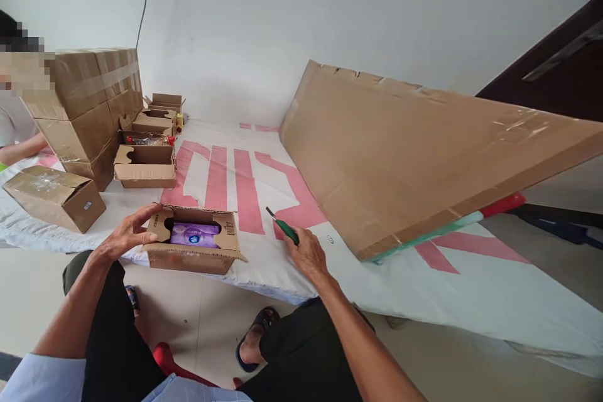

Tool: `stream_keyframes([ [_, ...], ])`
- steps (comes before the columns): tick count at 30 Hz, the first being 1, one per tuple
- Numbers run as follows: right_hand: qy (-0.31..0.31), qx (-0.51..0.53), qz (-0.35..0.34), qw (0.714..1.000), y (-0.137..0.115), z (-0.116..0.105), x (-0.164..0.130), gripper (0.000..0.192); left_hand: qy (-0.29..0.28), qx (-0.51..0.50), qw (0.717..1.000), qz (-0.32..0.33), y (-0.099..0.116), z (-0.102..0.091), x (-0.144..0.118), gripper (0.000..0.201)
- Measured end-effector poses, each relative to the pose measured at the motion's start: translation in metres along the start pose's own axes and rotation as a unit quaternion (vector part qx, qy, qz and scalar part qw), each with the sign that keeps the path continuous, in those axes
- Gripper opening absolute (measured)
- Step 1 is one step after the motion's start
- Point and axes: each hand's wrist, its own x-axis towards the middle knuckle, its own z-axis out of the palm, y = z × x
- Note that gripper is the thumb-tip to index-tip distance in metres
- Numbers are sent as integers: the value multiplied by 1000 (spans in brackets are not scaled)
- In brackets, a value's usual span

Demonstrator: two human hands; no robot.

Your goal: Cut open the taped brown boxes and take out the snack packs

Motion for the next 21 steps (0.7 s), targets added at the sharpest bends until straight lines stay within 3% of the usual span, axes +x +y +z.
stream_keyframes([
  [5,21,-35,22,999,7,25,-6,42,-46,33,998,4,-10,-10,-2,119],
  [12,66,-79,6,995,9,31,-11,48,-76,78,994,19,-3,-9,2,142],
  [17,102,2,-55,993,1,32,-14,50,-82,157,984,30,5,-10,9,138],
  [21,65,145,-77,984,-30,29,-22,52,-76,177,980,51,6,-8,15,132],
])
